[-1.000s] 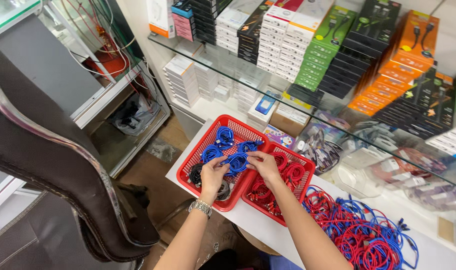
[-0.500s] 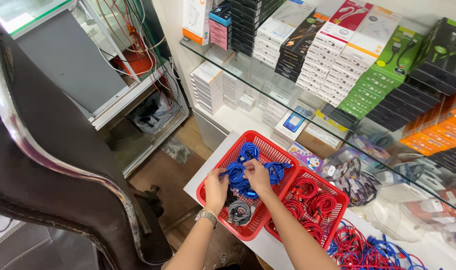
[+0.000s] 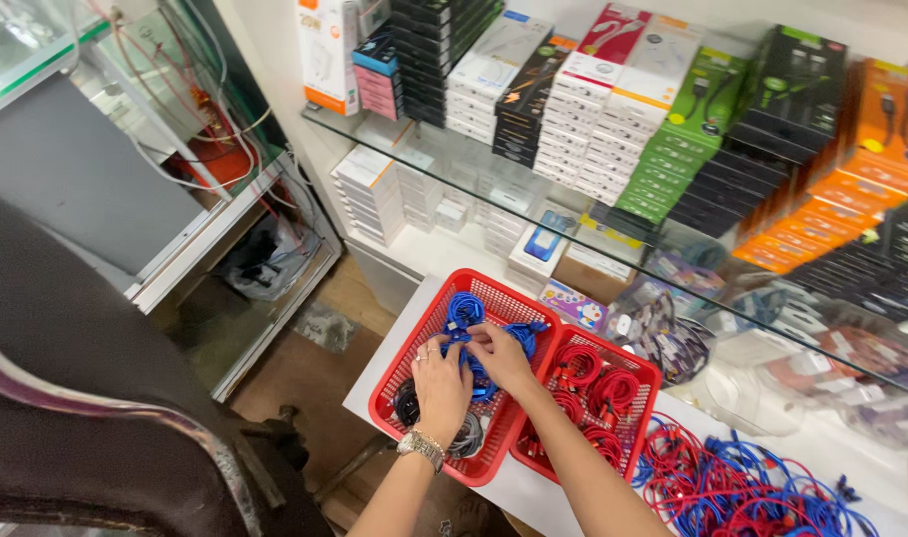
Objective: The person sorts tangled red and blue cables on a counter, coils them by hand, and places them into red plastic baskets. The person also handles black and grey cables, coiling and organizing them into the same baskets.
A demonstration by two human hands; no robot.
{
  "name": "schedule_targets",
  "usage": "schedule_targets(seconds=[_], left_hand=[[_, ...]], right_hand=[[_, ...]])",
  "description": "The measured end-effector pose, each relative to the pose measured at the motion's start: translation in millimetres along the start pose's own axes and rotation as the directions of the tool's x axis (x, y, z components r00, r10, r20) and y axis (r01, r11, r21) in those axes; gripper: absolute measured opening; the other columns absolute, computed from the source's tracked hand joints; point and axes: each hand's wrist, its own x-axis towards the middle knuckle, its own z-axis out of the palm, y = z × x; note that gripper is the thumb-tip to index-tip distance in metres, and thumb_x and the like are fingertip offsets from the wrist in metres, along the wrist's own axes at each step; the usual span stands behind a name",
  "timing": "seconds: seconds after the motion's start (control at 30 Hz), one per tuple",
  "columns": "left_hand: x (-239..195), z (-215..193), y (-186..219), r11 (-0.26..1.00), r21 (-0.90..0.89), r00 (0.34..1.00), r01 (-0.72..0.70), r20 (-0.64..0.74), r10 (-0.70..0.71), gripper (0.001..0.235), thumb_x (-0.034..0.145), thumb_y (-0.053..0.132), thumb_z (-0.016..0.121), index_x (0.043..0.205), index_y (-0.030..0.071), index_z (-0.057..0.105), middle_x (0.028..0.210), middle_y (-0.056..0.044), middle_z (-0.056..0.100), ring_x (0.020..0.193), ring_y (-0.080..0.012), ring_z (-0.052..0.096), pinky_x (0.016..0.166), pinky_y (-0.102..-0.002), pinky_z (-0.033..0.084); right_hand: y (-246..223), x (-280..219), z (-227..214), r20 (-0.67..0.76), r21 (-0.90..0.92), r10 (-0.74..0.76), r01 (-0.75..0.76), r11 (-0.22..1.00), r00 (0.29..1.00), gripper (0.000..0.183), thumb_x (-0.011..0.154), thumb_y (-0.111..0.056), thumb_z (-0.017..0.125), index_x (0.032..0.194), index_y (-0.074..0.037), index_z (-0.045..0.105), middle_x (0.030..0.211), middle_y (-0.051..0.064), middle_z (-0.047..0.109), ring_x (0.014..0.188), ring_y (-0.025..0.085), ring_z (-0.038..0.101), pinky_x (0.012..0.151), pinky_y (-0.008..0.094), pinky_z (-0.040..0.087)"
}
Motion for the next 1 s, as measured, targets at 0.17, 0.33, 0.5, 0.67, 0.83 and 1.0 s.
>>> schedule_targets(seconds=[0.17,0.33,0.5,0.67,0.83,1.0], left_hand=[[1,25,44,0.984,-0.157,0.996,-0.085,0.002,0.086,0.030,0.083,0.013,0.073,0.110,0.001,0.068,0.124,-0.016,0.060,0.117,-0.0355,0.053,0.098,-0.049,0.041],[-13,50,86,0.950,-0.257,0.979,-0.178,0.048,0.197,0.026,0.087,0.014,0.071,0.110,0.001,0.068,0.124,-0.017,0.061,0.116,-0.0363,0.054,0.099,-0.049,0.041],[-33,78,141,0.906,-0.340,0.940,-0.252,0.135,0.312,0.020,0.089,0.017,0.070,0.106,0.006,0.072,0.120,-0.014,0.062,0.116,-0.0338,0.056,0.103,-0.048,0.042],[-58,107,195,0.848,-0.444,0.875,-0.288,0.238,0.422,0.019,0.087,0.018,0.070,0.103,0.007,0.072,0.117,-0.013,0.063,0.115,-0.0330,0.055,0.100,-0.047,0.041],[-84,132,242,0.798,-0.510,0.793,-0.321,0.316,0.521,0.019,0.088,0.017,0.069,0.104,0.009,0.072,0.112,-0.011,0.065,0.111,-0.0314,0.057,0.101,-0.045,0.042],[-109,153,272,0.718,-0.570,0.713,-0.400,0.299,0.635,0.018,0.087,0.015,0.070,0.102,0.007,0.073,0.111,-0.012,0.065,0.111,-0.0331,0.058,0.101,-0.045,0.043]], right_hand=[[-15,-33,-57,-0.055,0.036,0.105,-0.103,0.994,0.993,0.031,0.093,-0.016,0.067,0.122,-0.004,0.067,0.106,0.010,0.076,0.080,0.016,0.072,0.074,0.031,0.060],[-14,-86,-112,-0.168,0.083,0.157,-0.145,0.986,0.973,0.030,0.095,-0.016,0.065,0.122,-0.005,0.068,0.103,0.007,0.078,0.083,0.013,0.073,0.078,0.029,0.060],[17,-144,-169,-0.297,0.195,0.296,-0.246,0.949,0.908,0.029,0.094,-0.017,0.065,0.121,-0.007,0.069,0.101,0.008,0.076,0.082,0.014,0.072,0.074,0.032,0.061],[67,-227,-242,-0.589,-0.118,0.167,-0.289,0.950,0.791,0.027,0.091,-0.018,0.070,0.115,-0.005,0.071,0.105,0.012,0.075,0.088,0.022,0.075,0.081,0.035,0.059],[84,-325,-289,-0.808,-0.180,0.282,-0.671,0.719,0.518,0.032,0.088,-0.033,0.077,0.098,-0.003,0.072,0.096,0.015,0.076,0.093,0.031,0.072,0.086,0.042,0.057],[73,-370,-277,-0.772,-0.218,0.434,-0.835,0.506,0.465,0.055,0.072,-0.044,0.089,0.108,-0.007,0.070,0.118,0.021,0.064,0.105,0.037,0.065,0.088,0.044,0.055]])
